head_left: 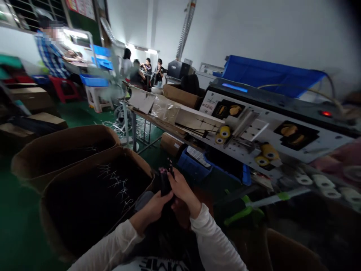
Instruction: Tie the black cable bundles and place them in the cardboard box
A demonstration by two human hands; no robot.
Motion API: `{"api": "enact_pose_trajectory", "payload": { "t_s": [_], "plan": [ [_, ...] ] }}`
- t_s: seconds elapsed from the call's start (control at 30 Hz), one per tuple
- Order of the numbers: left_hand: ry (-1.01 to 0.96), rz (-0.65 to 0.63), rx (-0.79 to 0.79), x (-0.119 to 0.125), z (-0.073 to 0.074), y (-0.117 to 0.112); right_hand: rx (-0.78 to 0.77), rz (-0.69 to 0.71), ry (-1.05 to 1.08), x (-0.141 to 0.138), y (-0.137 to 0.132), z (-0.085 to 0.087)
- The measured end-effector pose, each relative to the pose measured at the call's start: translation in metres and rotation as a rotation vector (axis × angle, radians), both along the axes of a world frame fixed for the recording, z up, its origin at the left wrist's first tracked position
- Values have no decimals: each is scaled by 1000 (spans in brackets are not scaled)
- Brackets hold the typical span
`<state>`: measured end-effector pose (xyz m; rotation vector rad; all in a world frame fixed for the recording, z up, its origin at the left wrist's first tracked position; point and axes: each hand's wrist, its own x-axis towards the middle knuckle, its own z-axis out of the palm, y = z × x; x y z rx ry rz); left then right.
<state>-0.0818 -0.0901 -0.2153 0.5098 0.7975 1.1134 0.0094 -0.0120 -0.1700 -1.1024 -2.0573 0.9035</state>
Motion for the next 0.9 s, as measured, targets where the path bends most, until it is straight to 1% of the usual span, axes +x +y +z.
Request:
{"api": "enact_pose_trajectory", "payload": {
  "t_s": [0.13, 0.2, 0.23, 0.27, 0.3, 0.4, 0.43, 0.53, 0.63, 0.77, 0.9],
  "plan": [
    [-31, -34, 93, -3, -5, 0, -160, 58, 126, 5, 1, 0],
    [-89, -65, 113, -8, -7, -1, -255, 95, 253, 12, 8, -1],
    [-118, -74, 115, -10, -9, -2, -293, 89, 345, 17, 13, -1],
    [-146, -76, 111, -14, -10, -4, -322, 53, 449, 23, 20, 0],
    [-168, -76, 101, -17, -12, -5, -350, -11, 555, 29, 27, 1],
    [-227, -81, 81, -26, -16, -10, -441, -257, 829, 47, 53, 7],
    [-253, -84, 83, -28, -17, -12, -466, -318, 904, 52, 61, 10],
    [-319, -84, 77, -29, -21, -16, -474, -408, 1082, 61, 82, 19],
    [-312, -66, 34, -27, -26, -16, -443, -453, 1167, 60, 98, 25],
    [-240, -73, 5, -25, -30, -14, -402, -497, 1224, 49, 115, 33],
    [-198, -70, -8, -24, -27, -15, -382, -529, 1311, 36, 128, 42]
  ]
}}
